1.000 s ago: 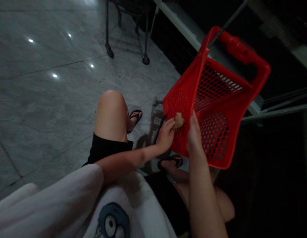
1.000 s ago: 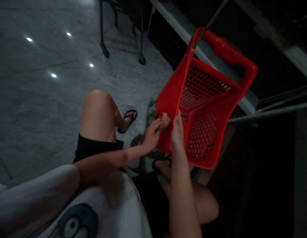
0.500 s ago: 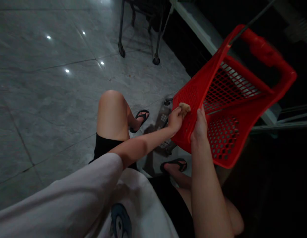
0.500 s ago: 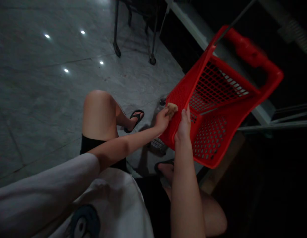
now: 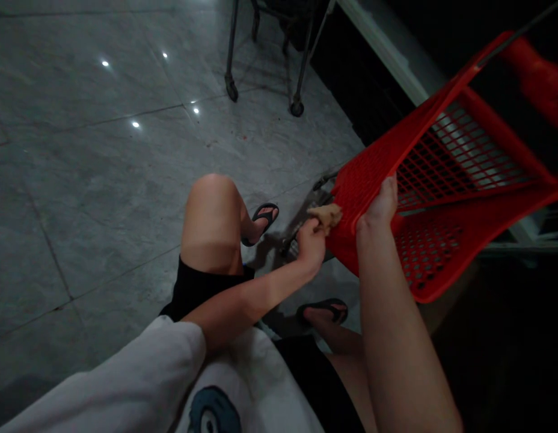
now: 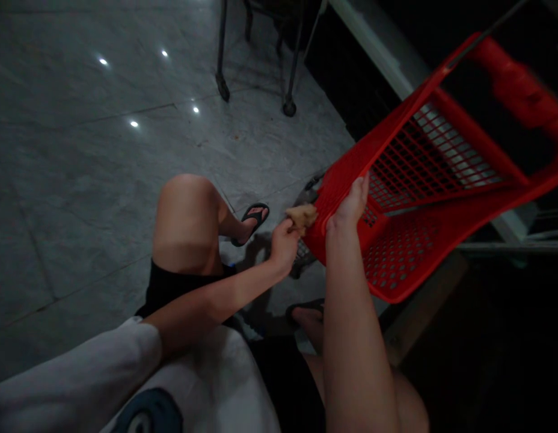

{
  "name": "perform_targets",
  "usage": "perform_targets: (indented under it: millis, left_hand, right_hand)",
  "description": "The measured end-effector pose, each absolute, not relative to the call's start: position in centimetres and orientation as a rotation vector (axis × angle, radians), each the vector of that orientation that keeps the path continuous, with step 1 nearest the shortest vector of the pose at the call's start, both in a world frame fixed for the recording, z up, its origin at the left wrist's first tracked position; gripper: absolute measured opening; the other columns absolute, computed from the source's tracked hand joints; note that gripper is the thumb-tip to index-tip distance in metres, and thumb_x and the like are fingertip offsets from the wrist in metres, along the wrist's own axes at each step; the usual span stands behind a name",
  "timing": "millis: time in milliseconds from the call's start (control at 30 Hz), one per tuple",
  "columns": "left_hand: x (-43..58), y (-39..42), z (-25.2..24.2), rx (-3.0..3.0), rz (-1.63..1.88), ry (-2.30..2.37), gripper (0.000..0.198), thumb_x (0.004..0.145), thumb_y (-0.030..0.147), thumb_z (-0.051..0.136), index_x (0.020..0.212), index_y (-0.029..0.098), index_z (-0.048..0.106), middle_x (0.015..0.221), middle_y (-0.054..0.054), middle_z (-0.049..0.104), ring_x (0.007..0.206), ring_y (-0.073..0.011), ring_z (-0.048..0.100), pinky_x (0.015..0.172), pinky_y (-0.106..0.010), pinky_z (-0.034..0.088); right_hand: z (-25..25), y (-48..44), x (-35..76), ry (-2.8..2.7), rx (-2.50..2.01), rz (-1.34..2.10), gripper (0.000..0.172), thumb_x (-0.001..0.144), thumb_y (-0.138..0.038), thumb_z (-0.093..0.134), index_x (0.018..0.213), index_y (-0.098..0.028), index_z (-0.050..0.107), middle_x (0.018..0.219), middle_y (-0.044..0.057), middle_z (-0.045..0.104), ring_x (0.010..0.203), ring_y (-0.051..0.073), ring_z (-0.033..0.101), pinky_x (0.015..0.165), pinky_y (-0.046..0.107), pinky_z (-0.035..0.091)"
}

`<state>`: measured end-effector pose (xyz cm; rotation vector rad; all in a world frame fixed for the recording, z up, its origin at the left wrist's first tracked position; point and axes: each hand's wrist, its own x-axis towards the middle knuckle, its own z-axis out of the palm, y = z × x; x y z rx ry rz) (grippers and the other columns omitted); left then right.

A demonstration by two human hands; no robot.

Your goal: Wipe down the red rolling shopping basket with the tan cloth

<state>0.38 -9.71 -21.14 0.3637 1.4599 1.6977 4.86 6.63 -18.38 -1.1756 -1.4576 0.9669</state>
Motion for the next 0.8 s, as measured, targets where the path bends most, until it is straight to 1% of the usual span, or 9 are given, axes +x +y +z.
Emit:
perform_targets:
  millis: [100, 200, 267, 333, 400, 567, 667, 733, 800]
  left_hand:
    - [0.1, -8.7, -17.3, 0.538, 1.824, 1.37, 0.04, 0.08, -0.003, 0.046, 0.1, 0.02, 0.073, 0.122, -0.004, 0.074, 0.12, -0.0187, 0.065, 0.112, -0.037, 0.048]
    - [0.1, -9.8, -17.5, 0.719, 1.807, 1.372, 0.054, 0.076, -0.008, 0.044, 0.108, 0.022, 0.075, 0.137, -0.004, 0.068, 0.135, -0.0194, 0.057, 0.122, -0.041, 0.04]
    - [0.2, -11.4, -20.0, 0.719, 1.659, 1.483, 0.051, 0.074, -0.009, 0.045, 0.101, 0.022, 0.075, 0.128, -0.004, 0.072, 0.127, -0.0209, 0.062, 0.118, -0.042, 0.043]
    - [0.4, -12.9, -22.9, 0.659, 1.514, 1.585, 0.038, 0.075, -0.006, 0.048, 0.085, 0.021, 0.073, 0.104, -0.003, 0.076, 0.108, -0.0225, 0.068, 0.107, -0.041, 0.05]
    - [0.7, -13.9, -24.6, 0.609, 1.434, 1.635, 0.028, 0.078, -0.003, 0.051, 0.071, 0.019, 0.066, 0.084, -0.002, 0.073, 0.089, -0.0212, 0.067, 0.093, -0.038, 0.054]
    - [1.9, -13.4, -20.8, 0.617, 1.426, 1.631, 0.018, 0.085, 0.006, 0.054, 0.072, 0.017, 0.061, 0.08, 0.0, 0.068, 0.081, -0.0156, 0.062, 0.082, -0.029, 0.052]
    - [2.2, -12.8, -17.7, 0.731, 1.557, 1.53, 0.019, 0.087, 0.006, 0.053, 0.08, 0.018, 0.066, 0.097, -0.004, 0.074, 0.099, -0.0182, 0.066, 0.096, -0.033, 0.053]
    - [2.1, -13.0, -17.6, 0.8, 1.636, 1.461, 0.03, 0.085, 0.0, 0.049, 0.093, 0.019, 0.071, 0.121, -0.007, 0.073, 0.123, -0.0202, 0.063, 0.113, -0.04, 0.046]
    - [1.9, -13.8, -19.0, 0.827, 1.618, 1.435, 0.042, 0.083, -0.004, 0.045, 0.106, 0.019, 0.072, 0.136, -0.008, 0.068, 0.136, -0.0202, 0.056, 0.121, -0.044, 0.039]
  right_hand:
    - [-18.6, 7.2, 4.2, -1.338, -1.159, 1.008, 0.061, 0.091, -0.054, 0.037, 0.146, -0.03, 0.052, 0.15, 0.006, 0.057, 0.138, 0.026, 0.057, 0.115, 0.055, 0.047]
    - [-18.5, 6.8, 3.6, -1.211, -1.149, 1.032, 0.066, 0.087, -0.049, 0.043, 0.145, -0.02, 0.051, 0.15, 0.011, 0.057, 0.135, 0.026, 0.059, 0.115, 0.05, 0.047]
    - [-18.1, 6.2, 3.4, -1.206, -1.134, 1.047, 0.063, 0.088, -0.052, 0.043, 0.143, -0.024, 0.054, 0.147, 0.009, 0.059, 0.135, 0.026, 0.059, 0.111, 0.051, 0.051]
    - [-17.7, 5.3, 3.3, -1.215, -1.106, 1.1, 0.059, 0.089, -0.057, 0.043, 0.14, -0.03, 0.057, 0.143, 0.006, 0.062, 0.132, 0.027, 0.061, 0.105, 0.052, 0.055]
    - [-17.3, 4.3, 3.4, -1.192, -1.092, 1.147, 0.059, 0.09, -0.06, 0.044, 0.14, -0.032, 0.057, 0.141, 0.005, 0.063, 0.128, 0.027, 0.063, 0.101, 0.052, 0.057]
    - [-16.9, 3.6, 4.0, -1.15, -1.106, 1.165, 0.058, 0.092, -0.054, 0.044, 0.143, -0.029, 0.053, 0.142, 0.007, 0.063, 0.122, 0.025, 0.066, 0.1, 0.049, 0.057]
    - [-16.9, 3.9, 3.9, -1.199, -1.135, 1.165, 0.058, 0.095, -0.053, 0.036, 0.145, -0.029, 0.051, 0.144, 0.007, 0.062, 0.121, 0.023, 0.067, 0.102, 0.047, 0.055]
    - [-16.5, 3.7, 3.9, -1.257, -1.173, 1.174, 0.06, 0.098, -0.056, 0.03, 0.149, -0.029, 0.047, 0.147, 0.007, 0.061, 0.124, 0.022, 0.066, 0.105, 0.047, 0.054]
    - [-15.8, 2.9, 4.4, -1.328, -1.213, 1.203, 0.063, 0.099, -0.059, 0.029, 0.154, -0.03, 0.041, 0.151, 0.006, 0.057, 0.13, 0.02, 0.063, 0.109, 0.046, 0.051]
